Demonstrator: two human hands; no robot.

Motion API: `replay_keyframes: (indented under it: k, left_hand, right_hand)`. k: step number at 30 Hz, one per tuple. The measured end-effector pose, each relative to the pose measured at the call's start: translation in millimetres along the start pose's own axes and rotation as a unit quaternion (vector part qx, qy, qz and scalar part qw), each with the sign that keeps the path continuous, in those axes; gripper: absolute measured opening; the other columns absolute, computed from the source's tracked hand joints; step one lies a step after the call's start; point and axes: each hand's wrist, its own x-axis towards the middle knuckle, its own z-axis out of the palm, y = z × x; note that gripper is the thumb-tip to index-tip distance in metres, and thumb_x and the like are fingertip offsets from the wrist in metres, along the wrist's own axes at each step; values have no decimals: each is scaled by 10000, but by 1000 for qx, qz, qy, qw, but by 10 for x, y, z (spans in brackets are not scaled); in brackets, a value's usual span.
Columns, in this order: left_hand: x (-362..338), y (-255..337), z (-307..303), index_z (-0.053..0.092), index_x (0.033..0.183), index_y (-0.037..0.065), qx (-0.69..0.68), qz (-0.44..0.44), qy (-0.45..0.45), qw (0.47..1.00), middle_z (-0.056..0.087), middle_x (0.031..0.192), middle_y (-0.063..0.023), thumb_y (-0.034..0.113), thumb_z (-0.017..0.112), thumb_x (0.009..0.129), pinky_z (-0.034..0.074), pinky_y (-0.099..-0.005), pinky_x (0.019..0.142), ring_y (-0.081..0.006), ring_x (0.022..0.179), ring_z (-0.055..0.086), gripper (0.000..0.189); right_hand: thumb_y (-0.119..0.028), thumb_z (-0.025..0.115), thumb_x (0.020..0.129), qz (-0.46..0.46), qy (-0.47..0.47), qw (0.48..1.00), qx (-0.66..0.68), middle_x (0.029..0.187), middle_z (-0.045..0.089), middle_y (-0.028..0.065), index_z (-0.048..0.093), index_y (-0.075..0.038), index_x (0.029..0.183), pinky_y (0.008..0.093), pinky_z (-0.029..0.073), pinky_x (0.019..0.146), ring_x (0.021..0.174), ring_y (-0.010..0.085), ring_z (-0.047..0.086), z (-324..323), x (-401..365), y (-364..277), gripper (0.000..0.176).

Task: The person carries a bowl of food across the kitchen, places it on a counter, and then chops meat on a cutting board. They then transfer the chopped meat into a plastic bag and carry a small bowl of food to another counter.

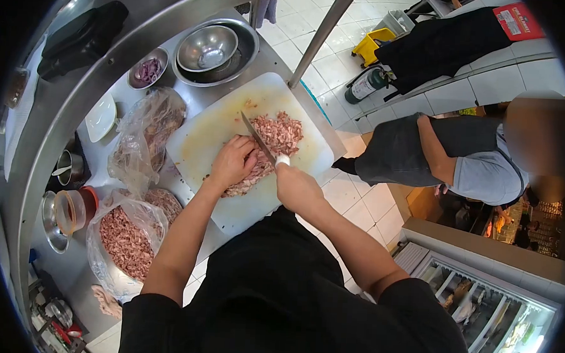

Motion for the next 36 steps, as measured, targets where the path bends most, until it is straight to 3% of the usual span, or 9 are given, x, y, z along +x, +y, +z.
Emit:
replay_keyframes:
  k: [4,8,11,16,17,20,24,31,36]
  left_hand:
    - [25,-13,-14,725,1049,21,10,7,-17,1000,720,1129,-126,111,708,934,558,-450,932,-346,1100,659,146]
    - [-3,10,-14,719,1035,18,16,17,7,1000,718,1117,-127,99,713,927,562,-456,922,-346,1080,660,135]
    - [-10,10,-18,717,1031,20,22,20,-2,1000,718,1109,-128,91,715,921,561,-453,928,-351,1068,661,131]
    - [-30,-7,-23,717,1030,12,1,5,3,1000,717,1110,-129,77,708,918,559,-447,935,-348,1087,655,130]
    - [-17,-13,-30,717,1026,9,-22,6,16,1000,716,1111,-128,75,704,918,558,-447,937,-345,1094,651,127]
    - [13,82,-154,718,1024,6,53,50,66,995,719,1114,-127,79,700,922,557,-450,940,-343,1096,651,126]
    - [-30,-6,-113,715,1030,-1,12,20,13,1000,701,1116,-152,57,710,918,543,-454,951,-374,1090,642,126]
    - [-31,-24,-84,691,1007,-7,27,7,-3,1000,676,1036,-157,37,708,897,543,-463,910,-381,1022,630,120]
    - [-57,6,-34,709,992,18,46,34,48,997,687,999,-120,80,708,899,558,-459,872,-338,982,651,111]
  right_hand:
    - [-42,523,976,9,32,999,20,918,745,320,615,77,1029,606,581,794,896,507,746,444,250,154,160]
    - [-35,509,975,-23,41,997,53,922,735,340,600,82,1044,622,571,788,895,535,732,94,336,66,163]
    - [-43,517,979,-5,-18,999,32,895,725,352,599,86,1044,624,570,778,878,536,731,143,90,81,166]
    - [-101,536,1027,-33,72,995,62,878,718,364,607,91,1016,625,570,784,867,548,726,641,621,290,205]
    - [-48,522,977,0,16,999,38,1032,744,341,623,64,1118,608,586,855,981,520,742,398,621,183,207]
    - [-45,524,973,-27,17,999,37,1032,742,344,618,77,1119,608,586,857,986,520,740,130,469,206,213]
    - [-40,527,972,-20,-40,999,29,1029,745,338,619,84,1119,609,583,860,969,509,746,-132,79,81,213]
    - [-67,530,980,-9,19,999,33,957,735,344,628,86,1039,619,566,808,925,524,734,501,437,90,191]
    - [-49,511,987,5,-32,999,33,970,757,311,639,72,1072,604,588,832,929,499,757,-59,83,-51,196]
